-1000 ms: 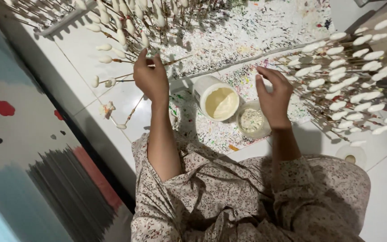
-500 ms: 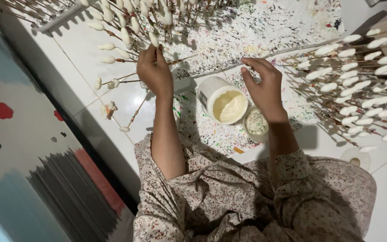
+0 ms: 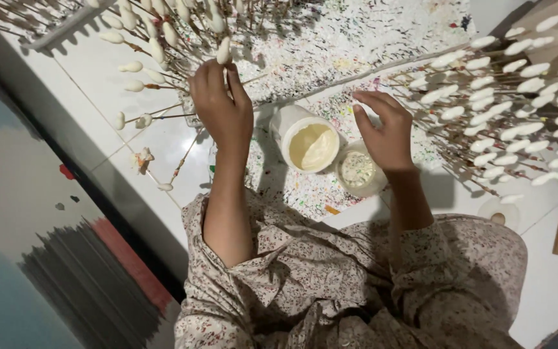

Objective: Coating the tips of artificial bait sticks by dipping them into a liquid adhesive and then into a texturing powder.

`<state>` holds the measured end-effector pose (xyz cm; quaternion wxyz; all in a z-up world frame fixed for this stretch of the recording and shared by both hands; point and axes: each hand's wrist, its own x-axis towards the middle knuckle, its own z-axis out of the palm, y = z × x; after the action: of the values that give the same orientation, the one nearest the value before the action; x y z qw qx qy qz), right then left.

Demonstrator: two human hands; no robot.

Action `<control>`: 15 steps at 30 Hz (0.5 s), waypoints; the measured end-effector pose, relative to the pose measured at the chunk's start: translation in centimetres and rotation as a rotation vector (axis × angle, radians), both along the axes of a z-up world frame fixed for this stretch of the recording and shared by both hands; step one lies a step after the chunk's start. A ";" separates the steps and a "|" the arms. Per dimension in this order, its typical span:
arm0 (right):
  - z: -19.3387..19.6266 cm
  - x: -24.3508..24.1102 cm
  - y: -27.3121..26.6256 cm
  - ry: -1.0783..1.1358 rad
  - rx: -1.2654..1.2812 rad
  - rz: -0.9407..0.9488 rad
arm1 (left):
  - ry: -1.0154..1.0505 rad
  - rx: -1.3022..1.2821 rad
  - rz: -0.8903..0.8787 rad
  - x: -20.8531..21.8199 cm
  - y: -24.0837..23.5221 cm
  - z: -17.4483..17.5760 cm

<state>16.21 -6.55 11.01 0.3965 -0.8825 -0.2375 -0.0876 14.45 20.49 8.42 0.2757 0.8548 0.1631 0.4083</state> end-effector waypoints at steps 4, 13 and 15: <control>-0.8 -1.7 -3.4 -0.030 -0.017 -0.020 | -0.028 0.018 -0.075 -2.2 -2.2 2.3; -4.5 -7.3 -12.0 0.041 0.035 -0.077 | 0.333 0.156 -0.498 -9.0 -5.5 9.0; -4.2 -8.4 -12.9 0.049 -0.020 -0.092 | 0.411 0.202 -0.489 -10.1 -5.5 7.9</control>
<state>7.84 -19.44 6.85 0.3890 -0.8982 -0.1877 -0.0820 4.37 14.99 16.32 0.2406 0.9561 -0.0358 0.1632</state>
